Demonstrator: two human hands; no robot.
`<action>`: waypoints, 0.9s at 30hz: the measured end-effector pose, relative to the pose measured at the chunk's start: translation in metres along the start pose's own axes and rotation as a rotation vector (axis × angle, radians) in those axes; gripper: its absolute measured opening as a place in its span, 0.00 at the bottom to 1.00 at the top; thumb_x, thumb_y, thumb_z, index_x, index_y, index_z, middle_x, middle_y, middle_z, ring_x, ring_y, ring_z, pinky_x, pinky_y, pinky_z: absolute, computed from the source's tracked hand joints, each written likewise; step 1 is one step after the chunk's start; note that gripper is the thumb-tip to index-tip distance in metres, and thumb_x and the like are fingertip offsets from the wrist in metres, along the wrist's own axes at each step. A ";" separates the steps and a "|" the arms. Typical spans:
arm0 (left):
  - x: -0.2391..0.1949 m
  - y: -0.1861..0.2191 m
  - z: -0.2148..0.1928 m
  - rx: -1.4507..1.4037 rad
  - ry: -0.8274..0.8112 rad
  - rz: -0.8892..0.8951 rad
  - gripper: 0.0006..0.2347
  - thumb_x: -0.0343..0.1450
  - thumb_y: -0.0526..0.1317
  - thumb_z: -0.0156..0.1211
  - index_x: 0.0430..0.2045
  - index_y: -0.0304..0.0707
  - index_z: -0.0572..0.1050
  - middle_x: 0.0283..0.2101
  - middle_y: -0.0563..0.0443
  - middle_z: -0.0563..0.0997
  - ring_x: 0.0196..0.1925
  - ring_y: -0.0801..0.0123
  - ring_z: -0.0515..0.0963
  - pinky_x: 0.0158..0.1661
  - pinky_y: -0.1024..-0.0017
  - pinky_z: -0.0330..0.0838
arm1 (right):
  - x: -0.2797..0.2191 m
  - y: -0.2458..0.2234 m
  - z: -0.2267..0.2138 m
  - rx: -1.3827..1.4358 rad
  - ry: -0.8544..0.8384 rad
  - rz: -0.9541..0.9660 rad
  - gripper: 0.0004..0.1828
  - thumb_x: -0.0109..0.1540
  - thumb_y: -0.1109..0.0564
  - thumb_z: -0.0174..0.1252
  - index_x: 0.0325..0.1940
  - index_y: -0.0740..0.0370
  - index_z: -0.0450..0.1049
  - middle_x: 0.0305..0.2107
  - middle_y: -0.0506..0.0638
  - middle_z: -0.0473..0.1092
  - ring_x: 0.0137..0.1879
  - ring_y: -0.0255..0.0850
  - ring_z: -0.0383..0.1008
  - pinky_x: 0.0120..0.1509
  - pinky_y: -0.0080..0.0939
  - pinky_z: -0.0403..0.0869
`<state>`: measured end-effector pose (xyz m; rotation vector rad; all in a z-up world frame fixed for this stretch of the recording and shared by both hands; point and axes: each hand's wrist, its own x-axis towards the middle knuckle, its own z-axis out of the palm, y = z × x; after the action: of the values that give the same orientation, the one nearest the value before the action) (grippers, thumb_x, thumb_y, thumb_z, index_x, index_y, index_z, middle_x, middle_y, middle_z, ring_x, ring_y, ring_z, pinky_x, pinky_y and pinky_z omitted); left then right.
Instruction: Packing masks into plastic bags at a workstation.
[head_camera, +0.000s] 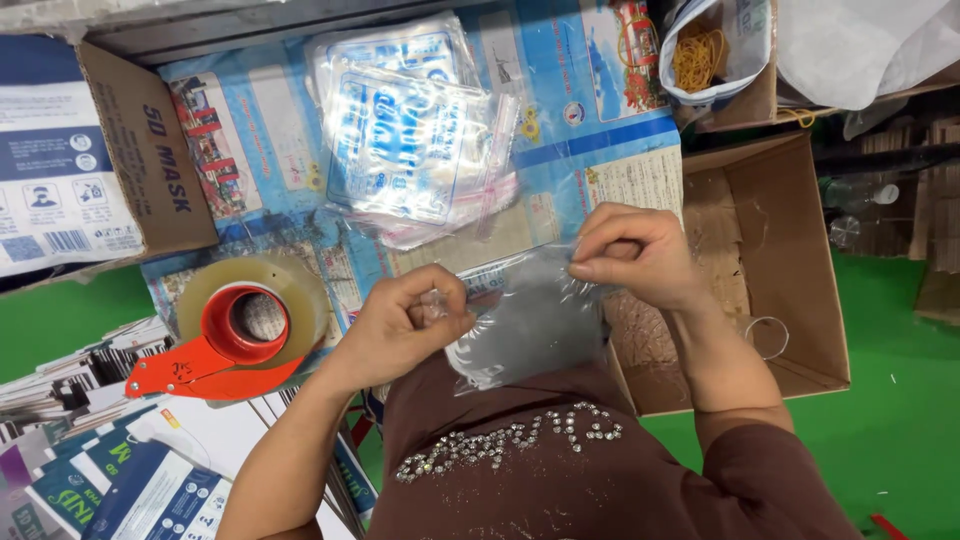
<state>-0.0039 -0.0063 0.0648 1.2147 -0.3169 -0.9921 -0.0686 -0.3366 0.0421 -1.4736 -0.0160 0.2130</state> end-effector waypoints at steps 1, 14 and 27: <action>0.002 0.001 0.001 0.092 0.060 -0.043 0.04 0.71 0.29 0.64 0.32 0.33 0.74 0.32 0.60 0.76 0.31 0.88 0.71 0.30 0.84 0.66 | 0.001 0.002 -0.003 -0.048 0.053 -0.046 0.09 0.56 0.71 0.69 0.39 0.69 0.79 0.38 0.52 0.74 0.39 0.33 0.72 0.42 0.30 0.71; 0.028 0.078 -0.094 -0.060 1.031 0.454 0.11 0.73 0.27 0.65 0.42 0.40 0.69 0.41 0.54 0.78 0.33 0.71 0.74 0.33 0.69 0.67 | 0.079 0.011 -0.021 0.362 0.542 -0.083 0.14 0.62 0.66 0.63 0.52 0.66 0.76 0.35 0.53 0.76 0.39 0.38 0.77 0.43 0.39 0.78; 0.034 0.014 -0.050 -0.123 0.779 0.275 0.12 0.73 0.30 0.57 0.50 0.24 0.74 0.52 0.36 0.82 0.55 0.58 0.81 0.58 0.62 0.76 | 0.350 -0.050 -0.003 -1.355 0.479 -0.464 0.53 0.56 0.42 0.71 0.77 0.58 0.51 0.71 0.66 0.48 0.75 0.69 0.46 0.71 0.75 0.54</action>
<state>0.0562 -0.0008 0.0487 1.3071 0.1886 -0.2502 0.2814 -0.2901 0.0497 -2.7655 -0.1334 -0.6758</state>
